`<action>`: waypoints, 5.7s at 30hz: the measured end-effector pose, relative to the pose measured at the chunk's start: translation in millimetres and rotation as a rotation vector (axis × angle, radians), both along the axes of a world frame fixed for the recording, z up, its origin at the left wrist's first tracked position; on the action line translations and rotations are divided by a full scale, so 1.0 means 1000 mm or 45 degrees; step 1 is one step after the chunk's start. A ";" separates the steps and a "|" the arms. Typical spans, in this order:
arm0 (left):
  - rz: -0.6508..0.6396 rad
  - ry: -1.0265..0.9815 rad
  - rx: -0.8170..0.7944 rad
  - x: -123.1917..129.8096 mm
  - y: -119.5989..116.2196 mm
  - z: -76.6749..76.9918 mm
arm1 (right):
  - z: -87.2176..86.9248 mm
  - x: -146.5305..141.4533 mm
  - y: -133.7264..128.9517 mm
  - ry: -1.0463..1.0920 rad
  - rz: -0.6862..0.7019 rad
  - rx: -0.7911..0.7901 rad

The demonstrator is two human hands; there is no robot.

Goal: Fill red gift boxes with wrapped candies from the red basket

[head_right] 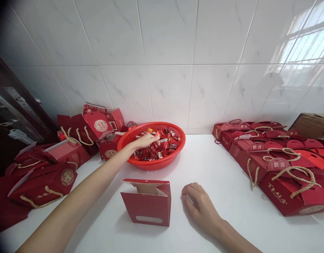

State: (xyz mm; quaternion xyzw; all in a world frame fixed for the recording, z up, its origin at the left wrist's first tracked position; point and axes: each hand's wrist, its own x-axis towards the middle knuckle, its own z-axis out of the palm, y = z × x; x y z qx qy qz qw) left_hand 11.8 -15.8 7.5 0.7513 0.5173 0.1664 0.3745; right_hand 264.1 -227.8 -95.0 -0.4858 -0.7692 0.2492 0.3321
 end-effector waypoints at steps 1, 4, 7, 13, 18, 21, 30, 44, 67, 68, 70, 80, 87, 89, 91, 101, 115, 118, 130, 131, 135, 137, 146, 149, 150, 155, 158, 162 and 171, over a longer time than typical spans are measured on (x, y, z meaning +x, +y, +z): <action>-0.029 0.075 0.050 -0.001 0.001 -0.001 | 0.000 0.000 0.000 -0.001 0.003 0.005; -0.113 0.290 0.150 -0.002 0.003 -0.004 | 0.000 0.000 0.000 -0.006 0.009 0.022; -0.175 0.337 0.168 -0.002 0.002 -0.004 | 0.002 -0.001 0.000 -0.006 0.007 0.044; -0.318 0.301 0.174 -0.003 -0.005 0.000 | 0.002 -0.001 0.000 -0.006 0.000 0.073; -0.316 0.312 0.197 -0.002 -0.008 0.003 | 0.000 -0.001 0.000 -0.006 0.008 0.061; -0.302 0.318 0.369 0.004 -0.010 0.007 | 0.000 -0.001 0.000 -0.015 0.005 0.049; -0.545 0.592 0.396 0.027 -0.016 0.008 | -0.001 -0.002 0.000 -0.002 0.008 0.037; -0.625 0.550 0.406 0.044 -0.020 0.008 | 0.001 -0.003 -0.001 0.014 -0.002 -0.010; 0.020 -0.202 -0.031 -0.010 -0.002 0.003 | -0.002 0.001 0.005 0.046 -0.008 -0.056; 0.014 -0.190 -0.027 -0.010 -0.002 0.003 | -0.002 0.001 0.004 0.044 -0.013 -0.059; 0.004 -0.160 0.006 -0.011 -0.002 0.002 | -0.003 0.002 0.004 0.052 -0.022 -0.059; -0.094 -0.013 0.204 -0.017 0.008 -0.010 | 0.067 -0.008 0.073 0.105 -0.117 0.453; -0.125 0.060 0.242 -0.018 0.003 -0.009 | 0.127 -0.061 0.161 -0.901 -0.157 0.004; -0.107 0.089 0.261 -0.017 0.002 -0.009 | 0.125 -0.073 0.174 -1.020 -0.167 -0.082; -0.086 0.108 0.285 -0.017 0.002 -0.008 | 0.118 -0.078 0.181 -1.003 -0.188 -0.104; 0.029 0.083 0.477 -0.014 0.010 -0.008 | 0.104 -0.064 0.196 0.156 -0.186 -0.152; -0.135 -0.183 0.518 -0.014 0.007 -0.010 | 0.093 -0.085 0.187 0.869 0.044 -0.348; -0.045 -0.199 0.551 -0.014 0.010 -0.010 | 0.091 -0.086 0.189 0.910 -0.027 -0.295; 0.438 0.463 0.414 -0.054 0.016 -0.002 | 0.097 -0.084 0.191 1.263 -0.186 -0.544; 0.397 0.543 0.379 -0.057 0.014 -0.002 | 0.096 -0.084 0.192 1.280 -0.189 -0.543; 0.289 0.601 0.311 -0.064 0.007 -0.006 | 0.093 -0.083 0.195 1.289 -0.155 -0.523; 0.240 0.521 0.316 -0.064 0.006 -0.007 | 0.092 -0.082 0.196 1.290 -0.132 -0.515; 0.161 -0.279 0.221 -0.052 -0.002 -0.004 | 0.094 -0.081 0.192 1.328 -0.070 -0.557; 0.151 -0.346 0.197 -0.052 -0.003 -0.004 | 0.097 -0.081 0.188 1.346 -0.058 -0.593; 0.154 -0.364 0.199 -0.052 -0.003 -0.004 | 0.098 -0.081 0.187 1.346 -0.051 -0.596; 0.169 -0.397 0.268 -0.055 -0.002 -0.005 | 0.103 -0.082 0.184 1.348 -0.058 -0.641; 0.174 -0.380 0.263 -0.054 -0.003 -0.004 | 0.104 -0.082 0.183 1.344 -0.044 -0.666; 0.251 -0.197 0.390 -0.051 -0.005 -0.002 | 0.101 -0.081 0.185 1.346 0.011 -0.634; -0.006 0.575 0.609 -0.043 -0.004 -0.002 | 0.100 -0.081 0.188 1.454 -0.116 -0.576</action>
